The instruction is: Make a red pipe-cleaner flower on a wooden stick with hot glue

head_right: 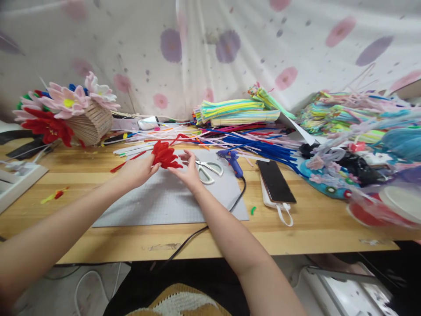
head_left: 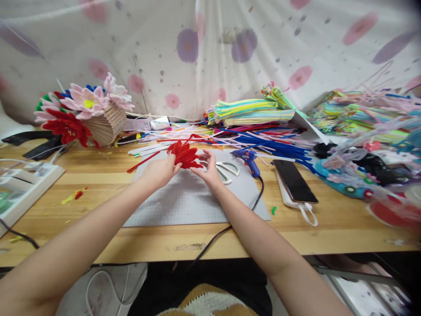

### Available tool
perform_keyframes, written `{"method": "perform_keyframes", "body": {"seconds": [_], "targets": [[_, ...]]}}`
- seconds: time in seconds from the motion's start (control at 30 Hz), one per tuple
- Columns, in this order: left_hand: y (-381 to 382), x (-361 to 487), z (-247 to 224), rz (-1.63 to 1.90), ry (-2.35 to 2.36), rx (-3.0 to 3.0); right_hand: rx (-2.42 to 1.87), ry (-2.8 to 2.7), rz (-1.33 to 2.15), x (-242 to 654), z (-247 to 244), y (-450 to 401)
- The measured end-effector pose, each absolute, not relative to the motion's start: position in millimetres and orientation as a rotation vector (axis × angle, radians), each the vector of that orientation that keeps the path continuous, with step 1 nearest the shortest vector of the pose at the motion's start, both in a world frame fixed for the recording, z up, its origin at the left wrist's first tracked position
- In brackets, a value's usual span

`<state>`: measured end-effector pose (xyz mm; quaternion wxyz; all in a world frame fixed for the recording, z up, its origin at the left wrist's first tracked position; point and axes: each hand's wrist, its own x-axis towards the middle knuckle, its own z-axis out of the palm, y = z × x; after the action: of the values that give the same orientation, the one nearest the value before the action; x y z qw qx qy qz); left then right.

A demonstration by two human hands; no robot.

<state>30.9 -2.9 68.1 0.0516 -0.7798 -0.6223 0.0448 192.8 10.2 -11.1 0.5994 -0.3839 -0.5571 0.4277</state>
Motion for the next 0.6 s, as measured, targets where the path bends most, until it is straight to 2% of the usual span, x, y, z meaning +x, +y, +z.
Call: {"method": "perform_keyframes", "body": {"seconds": [0.23,0.5,0.6], "targets": [[-1,0,57,0.073,-1.683,-2.631,-0.751,-0.905,1.443,198,-1,11],[3,-31,49,-0.005,-1.545,-2.743,-0.694,-1.221,1.504,190,-5,3],[2,-34,48,-0.015,-1.516,-2.719,-0.698,-1.178,1.472,185,-6,2]]}}
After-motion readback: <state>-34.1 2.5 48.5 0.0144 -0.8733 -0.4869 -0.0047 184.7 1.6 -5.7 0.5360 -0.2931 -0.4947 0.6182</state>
